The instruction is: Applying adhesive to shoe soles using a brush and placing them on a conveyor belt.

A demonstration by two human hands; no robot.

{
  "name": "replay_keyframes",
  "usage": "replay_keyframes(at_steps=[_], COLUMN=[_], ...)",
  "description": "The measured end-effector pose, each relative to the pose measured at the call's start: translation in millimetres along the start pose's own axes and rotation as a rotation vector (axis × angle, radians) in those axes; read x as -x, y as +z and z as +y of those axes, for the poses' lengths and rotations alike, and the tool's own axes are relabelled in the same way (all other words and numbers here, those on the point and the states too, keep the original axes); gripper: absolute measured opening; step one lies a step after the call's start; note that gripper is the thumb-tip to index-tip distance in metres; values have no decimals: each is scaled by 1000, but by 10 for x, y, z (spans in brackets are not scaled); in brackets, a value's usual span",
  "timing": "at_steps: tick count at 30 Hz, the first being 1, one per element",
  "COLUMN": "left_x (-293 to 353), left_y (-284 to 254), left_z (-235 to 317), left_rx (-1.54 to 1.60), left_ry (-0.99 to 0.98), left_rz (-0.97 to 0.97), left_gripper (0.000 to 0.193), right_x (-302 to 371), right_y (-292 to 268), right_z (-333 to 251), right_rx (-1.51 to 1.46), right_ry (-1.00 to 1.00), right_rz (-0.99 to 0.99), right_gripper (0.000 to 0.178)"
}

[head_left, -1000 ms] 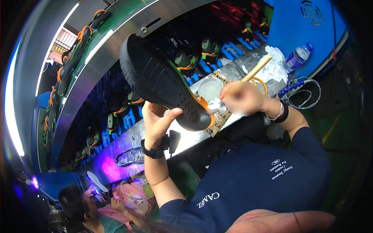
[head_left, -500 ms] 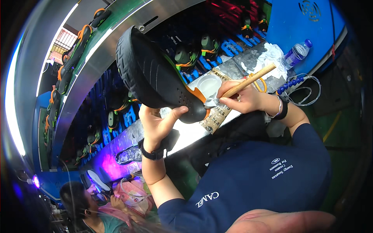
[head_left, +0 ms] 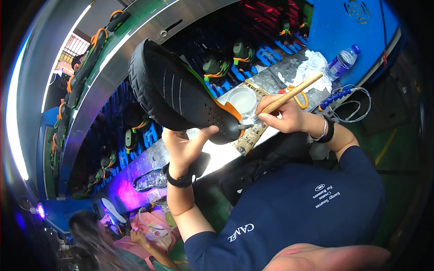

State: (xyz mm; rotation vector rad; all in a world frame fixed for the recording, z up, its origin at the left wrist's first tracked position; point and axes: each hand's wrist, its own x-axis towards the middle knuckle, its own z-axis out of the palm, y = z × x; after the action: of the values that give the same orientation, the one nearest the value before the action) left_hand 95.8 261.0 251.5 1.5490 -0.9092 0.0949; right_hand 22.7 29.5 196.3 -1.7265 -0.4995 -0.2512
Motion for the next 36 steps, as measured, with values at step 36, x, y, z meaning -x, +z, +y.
replay_keyframes(at_steps=[36], left_x=[123], left_y=[131], left_z=[-201], left_rx=[397], left_ry=[-456], left_rz=[-182], left_gripper=[42], right_x=[-505], right_y=[-79], right_z=[-93], right_rx=[273], right_ry=[-314], right_rz=[143], right_gripper=[9])
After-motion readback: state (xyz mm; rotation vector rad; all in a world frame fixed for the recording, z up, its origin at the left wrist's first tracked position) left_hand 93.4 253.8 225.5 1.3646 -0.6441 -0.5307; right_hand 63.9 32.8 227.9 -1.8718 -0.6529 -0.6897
